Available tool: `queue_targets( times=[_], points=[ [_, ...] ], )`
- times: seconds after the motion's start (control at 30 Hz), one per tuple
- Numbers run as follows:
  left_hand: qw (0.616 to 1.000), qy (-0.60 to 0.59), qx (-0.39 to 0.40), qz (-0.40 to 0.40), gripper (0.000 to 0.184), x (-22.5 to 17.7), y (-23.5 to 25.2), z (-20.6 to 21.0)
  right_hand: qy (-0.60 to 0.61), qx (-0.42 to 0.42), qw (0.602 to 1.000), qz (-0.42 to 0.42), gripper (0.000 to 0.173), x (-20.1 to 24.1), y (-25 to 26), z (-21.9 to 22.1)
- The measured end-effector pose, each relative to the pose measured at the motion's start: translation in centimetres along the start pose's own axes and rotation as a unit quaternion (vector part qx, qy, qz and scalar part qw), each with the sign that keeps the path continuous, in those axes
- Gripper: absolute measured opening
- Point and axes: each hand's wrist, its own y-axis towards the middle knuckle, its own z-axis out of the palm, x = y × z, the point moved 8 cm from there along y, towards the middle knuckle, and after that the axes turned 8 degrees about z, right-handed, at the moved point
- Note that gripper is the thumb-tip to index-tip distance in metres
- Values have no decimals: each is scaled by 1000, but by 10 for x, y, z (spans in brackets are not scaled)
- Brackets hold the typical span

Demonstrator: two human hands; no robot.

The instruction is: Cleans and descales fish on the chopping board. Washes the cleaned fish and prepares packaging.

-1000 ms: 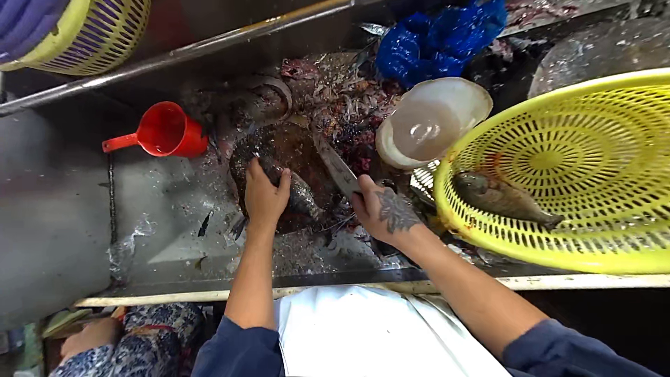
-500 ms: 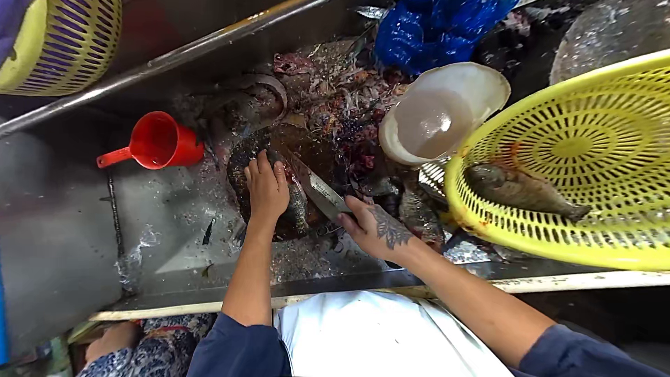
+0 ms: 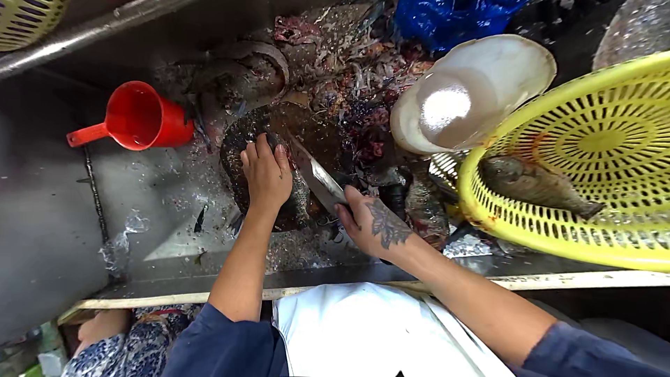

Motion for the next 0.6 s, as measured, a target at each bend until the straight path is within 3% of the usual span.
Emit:
queue_targets(
  times=[0.2, 0.6],
  points=[
    [1000, -8, -12, -10, 57, -1, 0, 1, -2, -15, 1000, 1, 29, -12, -18, 15],
    [999, -28, -20, -11, 54, -2, 0, 0, -55, 72, 995, 32, 30, -16, -26, 1]
  ],
)
